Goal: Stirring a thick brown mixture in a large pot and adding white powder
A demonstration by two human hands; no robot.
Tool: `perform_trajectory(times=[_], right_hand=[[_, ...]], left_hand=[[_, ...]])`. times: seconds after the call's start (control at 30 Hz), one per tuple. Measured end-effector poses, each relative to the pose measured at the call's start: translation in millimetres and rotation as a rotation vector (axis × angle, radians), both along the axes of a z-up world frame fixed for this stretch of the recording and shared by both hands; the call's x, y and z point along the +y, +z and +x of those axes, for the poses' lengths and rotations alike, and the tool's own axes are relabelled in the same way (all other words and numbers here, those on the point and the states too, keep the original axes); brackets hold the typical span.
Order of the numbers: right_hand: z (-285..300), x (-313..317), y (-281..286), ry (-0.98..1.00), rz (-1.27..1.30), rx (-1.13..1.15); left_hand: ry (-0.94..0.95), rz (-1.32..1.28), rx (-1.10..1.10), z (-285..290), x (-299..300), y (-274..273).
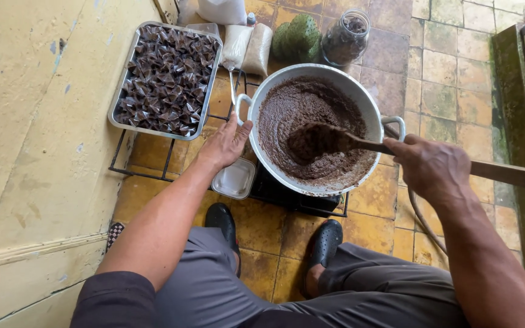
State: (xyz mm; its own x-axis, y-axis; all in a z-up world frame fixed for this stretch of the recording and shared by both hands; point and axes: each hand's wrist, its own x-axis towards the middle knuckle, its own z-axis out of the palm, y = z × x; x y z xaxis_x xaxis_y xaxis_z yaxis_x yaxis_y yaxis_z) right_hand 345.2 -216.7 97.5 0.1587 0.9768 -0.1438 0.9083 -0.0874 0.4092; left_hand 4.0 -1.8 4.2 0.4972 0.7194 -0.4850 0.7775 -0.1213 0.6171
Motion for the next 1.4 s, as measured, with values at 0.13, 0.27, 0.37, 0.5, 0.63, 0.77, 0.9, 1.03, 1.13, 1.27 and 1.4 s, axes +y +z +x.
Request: perform_trajectory(times=[0.13, 0.27, 0.37, 0.5, 0.63, 0.77, 0.9, 1.03, 1.13, 1.27, 1.4], right_hand=[[22, 9, -11, -0.208, -0.065, -0.065], [45, 17, -47, -0.245, -0.073, -0.07], [55, 26, -78, -0.253, -0.142, -0.134], [72, 32, -128, -0.331, -0.021, 0.194], [48, 40, -140, -0.342, 0.013, 0.385], [10, 42, -91, -0.122, 0.099, 0.317], [0, 34, -62, 0.071, 0.144, 0.203], [-15, 18, -26, 0.132, 0.152, 0.193], [-2, 6, -21, 0.18, 0.175, 0.163], [-24, -6, 27, 0.148, 0.177, 0.1], [-33, -20, 56, -0.1, 0.032, 0.125]], left_hand=[[0.004, -0.038, 0.039, 2, 4, -5], [0.014, -0.072, 0.062, 2, 3, 1], [-0.002, -0.067, 0.019, 2, 5, 0], [0.005, -0.043, -0.06, -7, 1, 14], [0.003, -0.003, -0.102, -9, 0, 16], [-0.015, 0.018, -0.075, -10, -1, 17], [-0.014, 0.035, -0.074, -9, 3, 9], [-0.025, 0.051, -0.058, -9, 5, 2], [-0.02, 0.058, -0.072, -10, 5, 0], [-0.035, 0.065, -0.044, -8, 4, -1], [-0.013, 0.071, -0.094, -7, 6, -3]])
